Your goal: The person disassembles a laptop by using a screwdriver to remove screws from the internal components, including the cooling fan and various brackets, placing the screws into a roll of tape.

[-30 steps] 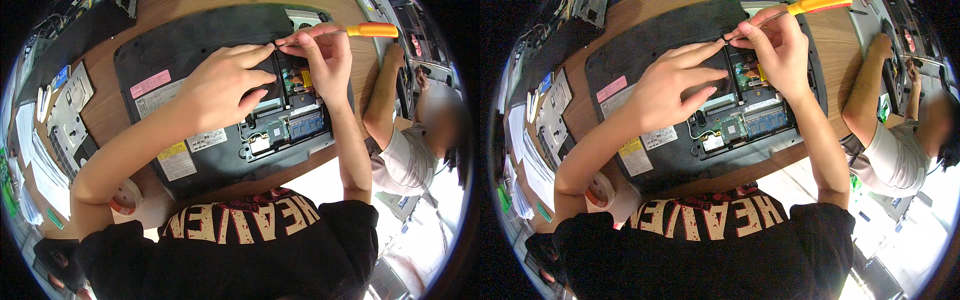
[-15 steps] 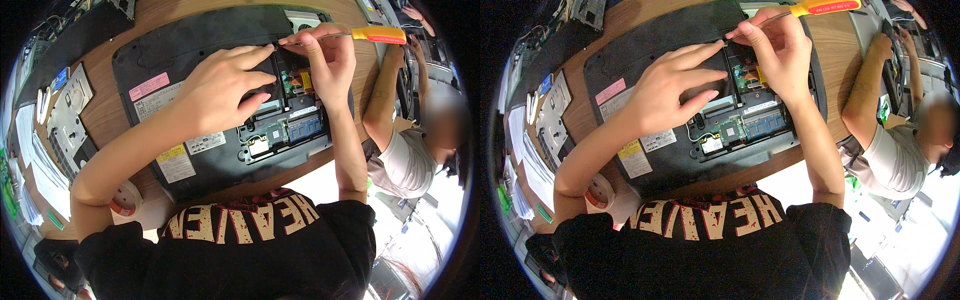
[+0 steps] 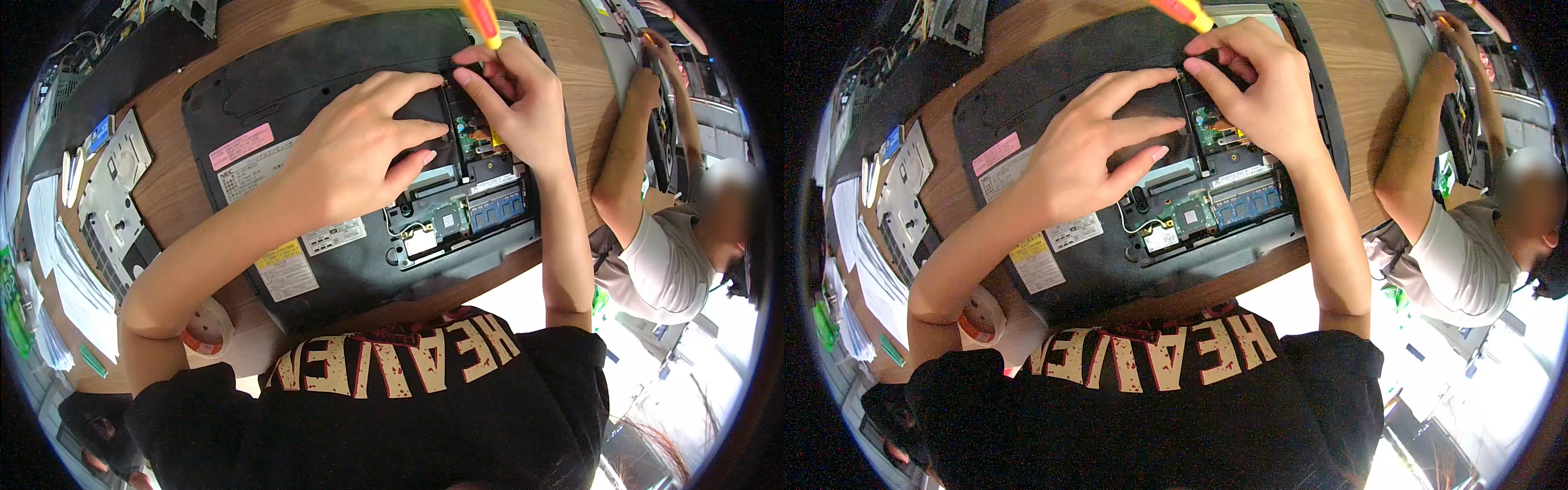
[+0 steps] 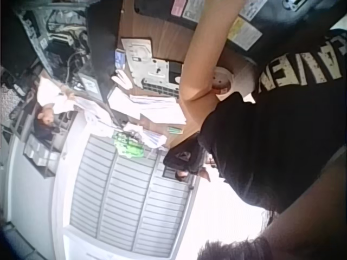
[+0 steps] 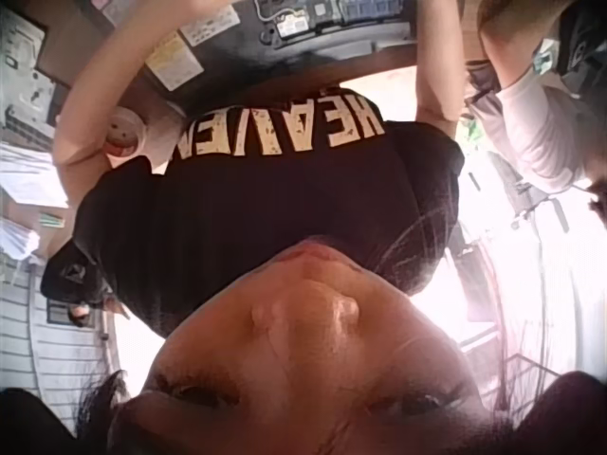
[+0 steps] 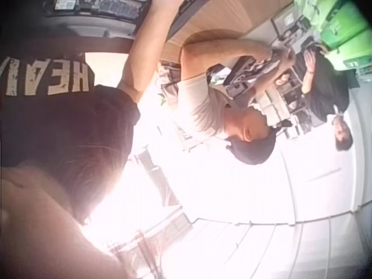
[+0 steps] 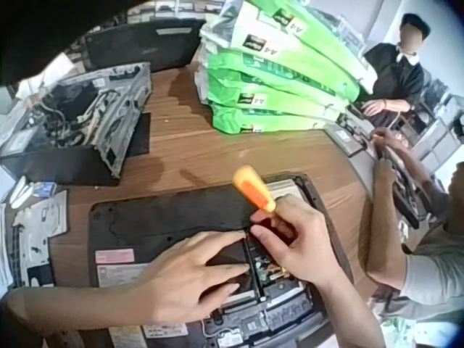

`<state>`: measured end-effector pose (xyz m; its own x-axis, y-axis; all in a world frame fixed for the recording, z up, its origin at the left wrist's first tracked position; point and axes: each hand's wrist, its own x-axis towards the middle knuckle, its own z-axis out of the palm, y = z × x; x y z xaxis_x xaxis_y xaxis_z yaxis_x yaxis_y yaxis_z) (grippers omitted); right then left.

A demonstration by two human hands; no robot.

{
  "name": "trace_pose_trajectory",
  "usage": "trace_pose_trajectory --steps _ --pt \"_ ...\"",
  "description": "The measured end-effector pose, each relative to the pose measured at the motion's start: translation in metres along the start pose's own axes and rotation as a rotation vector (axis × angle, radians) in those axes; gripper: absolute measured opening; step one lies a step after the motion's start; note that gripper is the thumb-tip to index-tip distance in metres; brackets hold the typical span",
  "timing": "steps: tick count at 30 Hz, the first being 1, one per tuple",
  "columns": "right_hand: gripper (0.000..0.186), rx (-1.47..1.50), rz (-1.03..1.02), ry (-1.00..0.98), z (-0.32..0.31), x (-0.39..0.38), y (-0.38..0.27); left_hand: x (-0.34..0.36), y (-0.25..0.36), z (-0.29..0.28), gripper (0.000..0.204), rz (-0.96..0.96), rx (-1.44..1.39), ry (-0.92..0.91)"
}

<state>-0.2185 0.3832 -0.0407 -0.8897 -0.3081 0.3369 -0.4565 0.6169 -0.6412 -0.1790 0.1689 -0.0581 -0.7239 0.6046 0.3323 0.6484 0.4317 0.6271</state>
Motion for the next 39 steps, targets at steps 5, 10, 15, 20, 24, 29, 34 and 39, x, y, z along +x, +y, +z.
trace_pose_trajectory --steps 5,10,15,20,24,29,34,39 --pt "0.012 -0.056 -0.068 -0.018 -0.002 0.000 -0.001 0.001 -0.001 0.000 0.024 0.037 0.013 0.026" --pt "0.017 -0.019 -0.080 -0.088 -0.009 -0.001 -0.004 0.001 -0.002 0.001 0.024 0.050 0.006 0.025" --pt "0.020 -0.022 -0.082 -0.089 -0.007 -0.001 -0.006 -0.002 -0.002 0.003 0.024 0.067 0.050 0.061" --pt "0.018 -0.023 -0.087 -0.099 -0.005 -0.003 -0.005 -0.003 0.000 0.004 0.025 0.057 0.088 0.031" --pt "0.013 -0.021 -0.117 -0.103 -0.002 -0.001 -0.001 -0.005 -0.002 0.004 0.026 0.034 0.113 0.007" --pt "0.009 0.092 0.027 -0.060 0.003 -0.003 0.003 -0.003 -0.002 0.003 0.025 0.043 0.062 0.032" --pt "0.010 0.058 -0.005 -0.086 0.002 -0.002 0.003 -0.003 -0.002 0.004 0.023 0.065 0.046 0.060" --pt "0.010 0.013 -0.064 -0.086 0.001 0.000 0.001 -0.002 -0.002 0.004 0.023 0.067 0.047 0.056"
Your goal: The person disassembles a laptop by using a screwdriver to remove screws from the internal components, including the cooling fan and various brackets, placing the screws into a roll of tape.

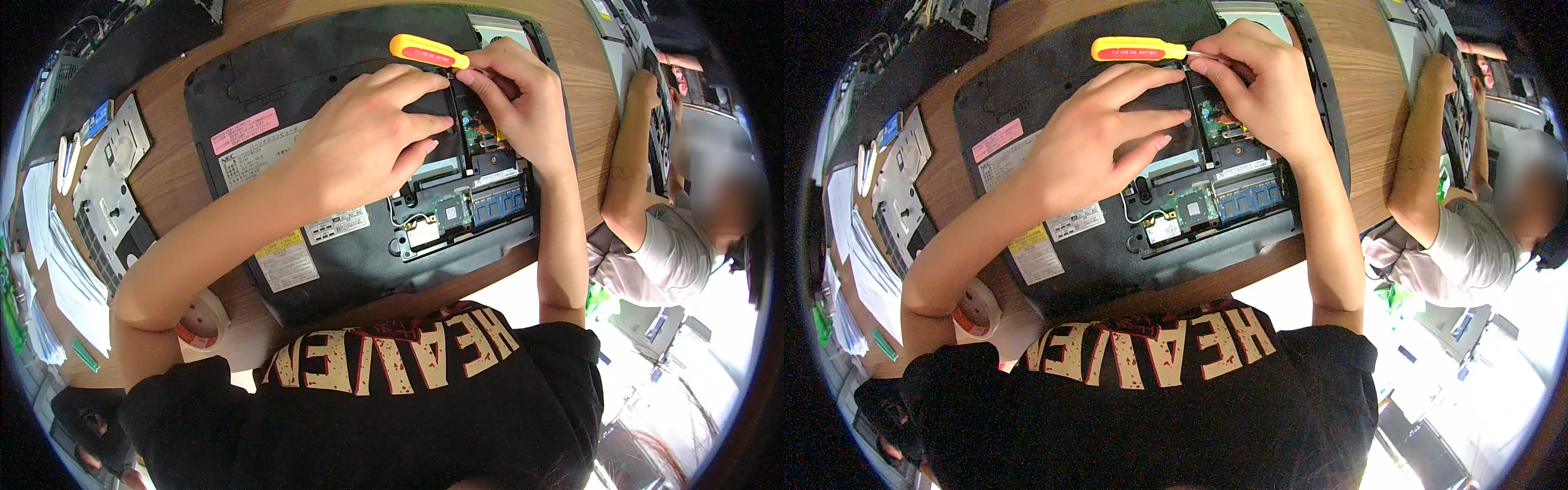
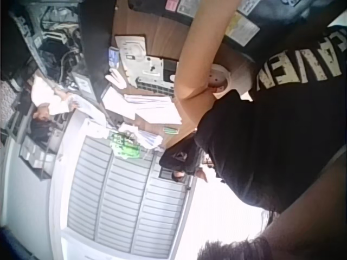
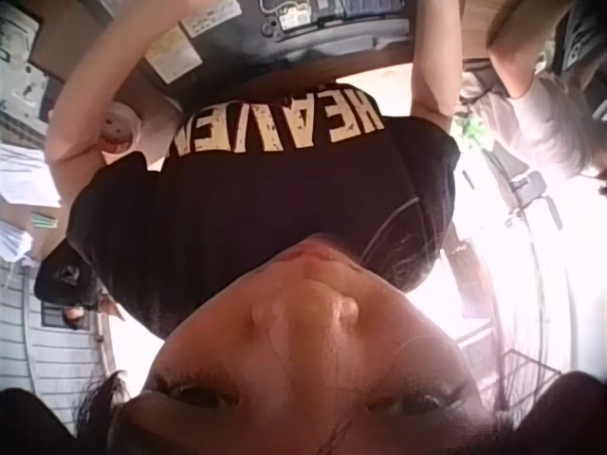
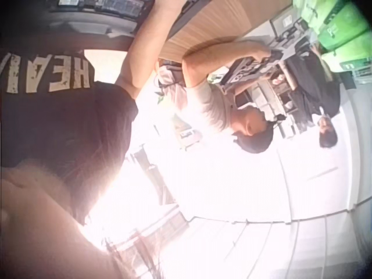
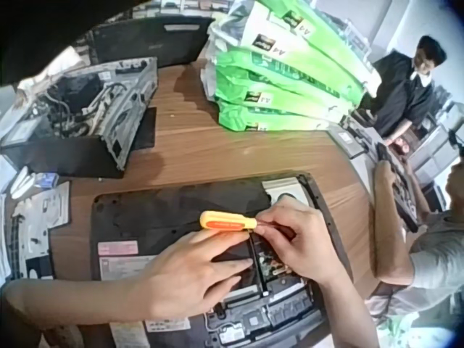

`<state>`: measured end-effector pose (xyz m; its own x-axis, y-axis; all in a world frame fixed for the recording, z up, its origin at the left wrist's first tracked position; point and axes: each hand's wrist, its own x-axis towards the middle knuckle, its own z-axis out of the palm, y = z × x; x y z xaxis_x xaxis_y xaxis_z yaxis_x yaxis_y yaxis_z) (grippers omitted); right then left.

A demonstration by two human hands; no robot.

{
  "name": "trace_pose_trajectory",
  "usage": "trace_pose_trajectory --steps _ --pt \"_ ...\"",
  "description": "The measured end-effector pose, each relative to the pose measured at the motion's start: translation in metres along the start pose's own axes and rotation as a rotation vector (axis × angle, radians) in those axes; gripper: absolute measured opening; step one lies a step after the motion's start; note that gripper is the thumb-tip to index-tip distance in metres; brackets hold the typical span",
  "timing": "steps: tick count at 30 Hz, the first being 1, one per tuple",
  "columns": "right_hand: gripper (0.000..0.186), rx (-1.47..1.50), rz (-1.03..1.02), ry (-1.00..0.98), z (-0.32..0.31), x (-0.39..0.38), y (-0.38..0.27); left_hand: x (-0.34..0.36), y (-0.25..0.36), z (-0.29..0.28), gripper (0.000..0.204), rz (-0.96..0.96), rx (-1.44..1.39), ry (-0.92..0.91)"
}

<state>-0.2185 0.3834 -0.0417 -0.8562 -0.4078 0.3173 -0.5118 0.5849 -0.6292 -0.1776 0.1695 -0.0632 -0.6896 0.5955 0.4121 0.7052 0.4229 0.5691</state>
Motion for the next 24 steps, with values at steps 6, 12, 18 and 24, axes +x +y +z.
trace_pose_trajectory --steps 6,12,18,24 --pt "0.011 -0.020 -0.021 -0.004 0.000 0.001 -0.002 -0.001 -0.001 0.000 0.024 0.003 0.002 -0.006" --pt "0.009 -0.053 -0.076 0.019 -0.001 0.002 -0.004 0.000 -0.001 0.000 0.025 0.007 0.011 -0.001" --pt "0.013 -0.149 -0.153 -0.037 -0.002 0.005 -0.012 0.002 0.002 -0.003 0.027 -0.012 0.015 -0.033" --pt "0.012 -0.129 -0.124 -0.032 0.001 0.000 -0.013 0.009 0.007 -0.007 0.027 0.029 -0.011 -0.046"
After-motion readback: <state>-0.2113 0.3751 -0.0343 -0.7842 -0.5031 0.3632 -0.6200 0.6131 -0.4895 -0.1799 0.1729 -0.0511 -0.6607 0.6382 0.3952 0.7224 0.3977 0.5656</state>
